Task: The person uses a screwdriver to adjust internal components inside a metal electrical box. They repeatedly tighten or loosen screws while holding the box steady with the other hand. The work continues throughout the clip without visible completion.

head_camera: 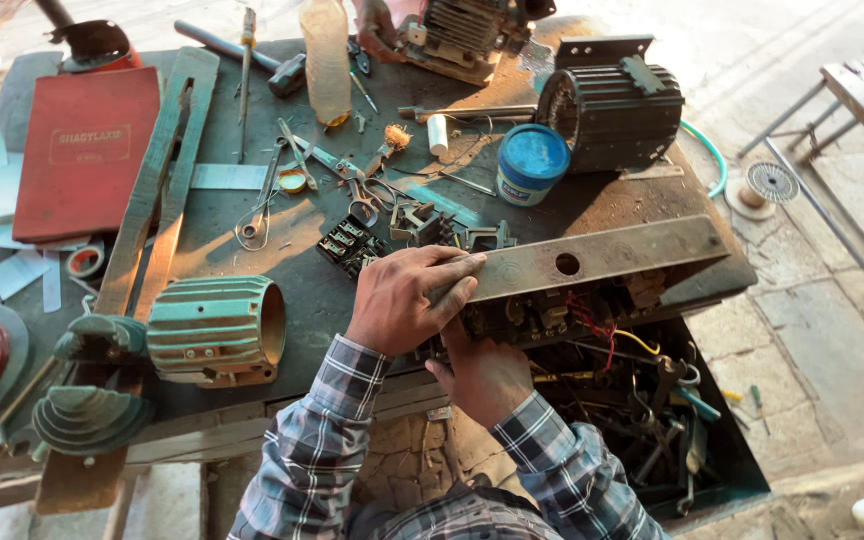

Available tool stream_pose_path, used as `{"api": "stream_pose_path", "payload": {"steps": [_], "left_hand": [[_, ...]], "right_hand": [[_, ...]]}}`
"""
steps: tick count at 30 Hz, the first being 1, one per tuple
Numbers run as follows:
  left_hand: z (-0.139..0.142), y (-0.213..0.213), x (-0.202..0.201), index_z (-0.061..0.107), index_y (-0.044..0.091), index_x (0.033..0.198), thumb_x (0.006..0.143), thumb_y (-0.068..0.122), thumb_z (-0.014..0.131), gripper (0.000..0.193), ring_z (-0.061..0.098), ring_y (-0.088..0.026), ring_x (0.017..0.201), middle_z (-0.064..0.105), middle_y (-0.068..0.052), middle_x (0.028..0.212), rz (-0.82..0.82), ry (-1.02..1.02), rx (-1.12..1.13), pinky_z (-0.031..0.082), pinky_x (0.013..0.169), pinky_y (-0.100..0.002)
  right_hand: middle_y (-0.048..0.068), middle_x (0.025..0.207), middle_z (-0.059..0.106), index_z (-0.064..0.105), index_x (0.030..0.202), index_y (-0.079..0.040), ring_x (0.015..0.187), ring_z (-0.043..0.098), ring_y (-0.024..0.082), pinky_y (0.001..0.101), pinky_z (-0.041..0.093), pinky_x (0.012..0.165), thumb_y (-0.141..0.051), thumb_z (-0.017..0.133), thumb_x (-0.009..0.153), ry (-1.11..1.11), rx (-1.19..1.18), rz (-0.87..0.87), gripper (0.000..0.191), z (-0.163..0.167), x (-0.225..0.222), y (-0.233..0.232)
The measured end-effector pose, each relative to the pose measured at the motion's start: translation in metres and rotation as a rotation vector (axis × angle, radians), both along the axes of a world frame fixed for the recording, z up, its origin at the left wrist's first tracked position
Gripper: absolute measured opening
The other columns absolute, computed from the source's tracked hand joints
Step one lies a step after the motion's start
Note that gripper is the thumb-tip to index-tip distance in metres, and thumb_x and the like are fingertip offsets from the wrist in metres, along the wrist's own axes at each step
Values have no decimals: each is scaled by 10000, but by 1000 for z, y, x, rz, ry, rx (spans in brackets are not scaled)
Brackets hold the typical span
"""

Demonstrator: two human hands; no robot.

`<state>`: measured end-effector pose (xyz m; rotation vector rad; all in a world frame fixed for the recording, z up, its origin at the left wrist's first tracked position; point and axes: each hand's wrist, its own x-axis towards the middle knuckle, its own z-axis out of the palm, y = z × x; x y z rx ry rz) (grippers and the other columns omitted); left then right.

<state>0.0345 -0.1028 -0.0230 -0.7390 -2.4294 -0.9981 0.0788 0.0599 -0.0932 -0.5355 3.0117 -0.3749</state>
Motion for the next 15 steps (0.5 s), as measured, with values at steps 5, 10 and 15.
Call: {"api": "stream_pose_path", "payload": {"steps": [5, 10, 15], "left_hand": [[-2, 0, 0, 784, 240, 1205, 963, 341, 659, 291, 742, -185, 916, 774, 14, 1122, 10, -2, -3, 577, 716, -326], [1, -3, 0, 771, 225, 1245, 966, 335, 655, 321, 731, -211, 924, 763, -6, 1155, -24, 43, -35, 574, 751, -348], [7, -5, 3, 737, 186, 1297, 967, 358, 647, 383, 706, -231, 909, 734, -44, 1184, -66, -39, -90, 560, 723, -374]], "right_hand": [[192, 670, 696, 341, 1487, -92, 577, 701, 398, 543, 561, 516, -523, 657, 912, 3, 13, 43, 785, -1, -3, 3], [212, 679, 693, 348, 1528, -122, 572, 692, 415, 560, 554, 505, -535, 665, 888, -2, 33, -5, 825, -1, 0, -1], [206, 720, 691, 402, 1473, -128, 592, 703, 390, 517, 581, 527, -564, 654, 890, -57, 55, -88, 771, -5, 4, -3]]}}
